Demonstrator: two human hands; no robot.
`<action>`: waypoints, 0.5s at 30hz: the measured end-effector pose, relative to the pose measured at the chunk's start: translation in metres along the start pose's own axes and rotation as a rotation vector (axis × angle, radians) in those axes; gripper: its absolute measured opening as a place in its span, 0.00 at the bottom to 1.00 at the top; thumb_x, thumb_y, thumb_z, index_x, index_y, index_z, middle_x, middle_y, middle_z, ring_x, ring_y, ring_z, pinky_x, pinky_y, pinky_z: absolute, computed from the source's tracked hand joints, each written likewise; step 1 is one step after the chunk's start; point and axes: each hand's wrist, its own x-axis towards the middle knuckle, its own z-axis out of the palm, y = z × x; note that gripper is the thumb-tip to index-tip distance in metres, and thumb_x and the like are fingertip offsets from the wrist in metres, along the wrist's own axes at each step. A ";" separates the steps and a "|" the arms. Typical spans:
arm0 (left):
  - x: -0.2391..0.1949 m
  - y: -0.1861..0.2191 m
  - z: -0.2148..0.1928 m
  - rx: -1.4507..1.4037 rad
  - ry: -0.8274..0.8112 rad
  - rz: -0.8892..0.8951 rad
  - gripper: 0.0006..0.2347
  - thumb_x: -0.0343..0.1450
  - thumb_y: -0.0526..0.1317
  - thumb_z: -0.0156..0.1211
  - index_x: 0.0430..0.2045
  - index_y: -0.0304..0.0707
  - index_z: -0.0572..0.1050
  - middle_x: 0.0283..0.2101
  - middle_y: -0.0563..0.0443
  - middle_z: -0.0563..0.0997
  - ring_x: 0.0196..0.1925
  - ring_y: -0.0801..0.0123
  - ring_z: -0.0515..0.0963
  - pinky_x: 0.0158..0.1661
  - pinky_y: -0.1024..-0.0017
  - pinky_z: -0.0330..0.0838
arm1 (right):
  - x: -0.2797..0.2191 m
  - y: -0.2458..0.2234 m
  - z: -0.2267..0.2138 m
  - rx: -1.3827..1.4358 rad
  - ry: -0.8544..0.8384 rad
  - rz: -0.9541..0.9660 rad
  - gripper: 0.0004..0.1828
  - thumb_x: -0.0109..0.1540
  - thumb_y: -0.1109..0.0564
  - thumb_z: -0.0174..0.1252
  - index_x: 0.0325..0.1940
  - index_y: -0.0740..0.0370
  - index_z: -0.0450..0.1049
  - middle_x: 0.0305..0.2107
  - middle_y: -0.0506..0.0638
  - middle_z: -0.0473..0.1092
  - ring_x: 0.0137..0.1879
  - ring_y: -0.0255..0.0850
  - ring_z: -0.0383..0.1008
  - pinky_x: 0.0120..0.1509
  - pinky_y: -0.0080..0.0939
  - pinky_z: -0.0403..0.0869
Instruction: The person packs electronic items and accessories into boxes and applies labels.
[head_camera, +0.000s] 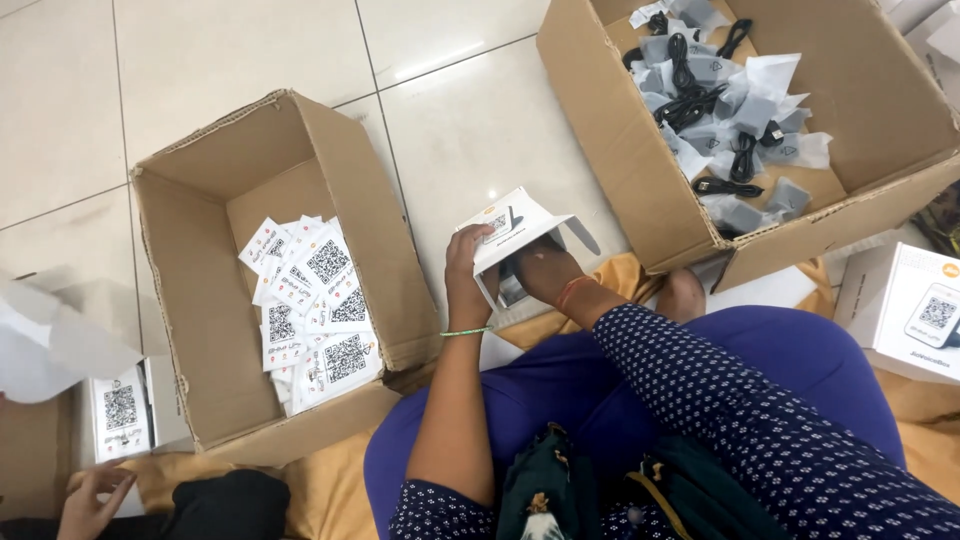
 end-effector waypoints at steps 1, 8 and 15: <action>0.000 0.000 0.000 0.012 -0.007 0.002 0.17 0.64 0.24 0.60 0.47 0.36 0.73 0.51 0.39 0.78 0.56 0.45 0.77 0.57 0.60 0.71 | 0.005 0.001 0.004 0.015 -0.008 0.034 0.14 0.64 0.55 0.52 0.50 0.63 0.77 0.46 0.62 0.76 0.53 0.55 0.77 0.53 0.54 0.77; 0.001 -0.001 0.003 0.034 -0.024 -0.042 0.16 0.66 0.26 0.58 0.48 0.37 0.73 0.52 0.39 0.77 0.56 0.45 0.77 0.57 0.60 0.71 | 0.021 0.005 0.035 0.011 0.139 0.012 0.17 0.59 0.52 0.56 0.49 0.59 0.80 0.47 0.60 0.76 0.54 0.57 0.76 0.57 0.56 0.74; 0.003 0.000 0.005 0.040 -0.015 -0.044 0.17 0.66 0.25 0.57 0.49 0.37 0.73 0.53 0.39 0.77 0.57 0.46 0.76 0.58 0.61 0.71 | 0.021 0.007 0.053 -0.108 0.234 0.014 0.16 0.60 0.53 0.57 0.47 0.60 0.81 0.47 0.58 0.77 0.54 0.54 0.77 0.59 0.54 0.74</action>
